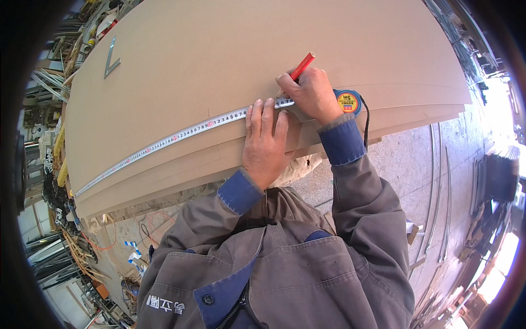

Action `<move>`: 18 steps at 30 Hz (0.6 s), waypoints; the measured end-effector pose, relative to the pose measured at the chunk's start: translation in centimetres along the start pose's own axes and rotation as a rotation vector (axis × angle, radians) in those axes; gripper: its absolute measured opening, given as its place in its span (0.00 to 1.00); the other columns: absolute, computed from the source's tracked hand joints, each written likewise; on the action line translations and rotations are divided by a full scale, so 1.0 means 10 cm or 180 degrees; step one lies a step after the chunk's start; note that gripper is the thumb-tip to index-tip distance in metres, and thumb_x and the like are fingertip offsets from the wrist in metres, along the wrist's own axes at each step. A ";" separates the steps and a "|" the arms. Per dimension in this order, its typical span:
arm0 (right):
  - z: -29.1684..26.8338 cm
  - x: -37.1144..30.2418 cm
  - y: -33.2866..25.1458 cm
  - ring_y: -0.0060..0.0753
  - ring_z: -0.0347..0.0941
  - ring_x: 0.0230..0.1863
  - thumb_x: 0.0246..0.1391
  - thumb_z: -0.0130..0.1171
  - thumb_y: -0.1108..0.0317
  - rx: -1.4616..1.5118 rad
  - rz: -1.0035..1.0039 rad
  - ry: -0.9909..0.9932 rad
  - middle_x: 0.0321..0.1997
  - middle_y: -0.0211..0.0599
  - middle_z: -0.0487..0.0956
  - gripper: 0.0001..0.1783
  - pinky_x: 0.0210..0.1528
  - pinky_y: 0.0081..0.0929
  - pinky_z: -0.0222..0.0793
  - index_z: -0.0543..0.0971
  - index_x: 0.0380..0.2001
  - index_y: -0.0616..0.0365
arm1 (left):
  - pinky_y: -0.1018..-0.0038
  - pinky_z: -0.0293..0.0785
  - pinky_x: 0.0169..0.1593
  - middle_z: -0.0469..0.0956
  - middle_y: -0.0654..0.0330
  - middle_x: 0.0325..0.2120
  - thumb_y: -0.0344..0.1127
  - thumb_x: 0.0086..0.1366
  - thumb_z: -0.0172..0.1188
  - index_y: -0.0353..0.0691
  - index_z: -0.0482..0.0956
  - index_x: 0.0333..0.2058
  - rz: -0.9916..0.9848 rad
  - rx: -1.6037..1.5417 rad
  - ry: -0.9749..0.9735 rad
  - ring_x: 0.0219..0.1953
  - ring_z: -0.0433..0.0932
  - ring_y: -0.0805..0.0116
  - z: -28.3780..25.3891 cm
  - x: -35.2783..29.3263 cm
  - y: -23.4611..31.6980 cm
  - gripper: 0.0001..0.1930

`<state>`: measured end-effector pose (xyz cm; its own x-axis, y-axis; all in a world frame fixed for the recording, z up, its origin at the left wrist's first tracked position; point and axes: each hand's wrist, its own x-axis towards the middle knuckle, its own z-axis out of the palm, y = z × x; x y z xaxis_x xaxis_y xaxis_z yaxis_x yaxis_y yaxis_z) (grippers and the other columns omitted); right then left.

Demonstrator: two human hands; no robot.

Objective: The person measures and marks a large sheet of plywood using a tape measure, a red marker, and a straightedge. They repeatedly measure distances, mark points, and draw straight lines across the board surface in a workshop setting.

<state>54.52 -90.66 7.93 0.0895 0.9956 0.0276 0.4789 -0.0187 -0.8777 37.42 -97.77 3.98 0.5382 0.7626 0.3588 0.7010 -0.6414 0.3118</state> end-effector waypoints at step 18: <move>-0.01 0.03 0.00 0.25 0.81 0.25 0.60 0.58 0.61 -0.0210 0.0021 -0.0089 0.21 0.40 0.82 0.17 0.32 0.26 0.75 0.81 0.26 0.67 | 0.42 0.51 0.75 0.62 0.35 0.65 0.44 0.47 0.75 0.33 0.68 0.59 0.0001 -0.0023 -0.0023 0.70 0.56 0.33 -0.01 0.01 0.00 0.42</move>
<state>54.67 -90.35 8.00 0.0688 0.9976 0.0078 0.5349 -0.0303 -0.8444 37.43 -97.75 4.10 0.5417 0.7631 0.3525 0.6975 -0.6421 0.3182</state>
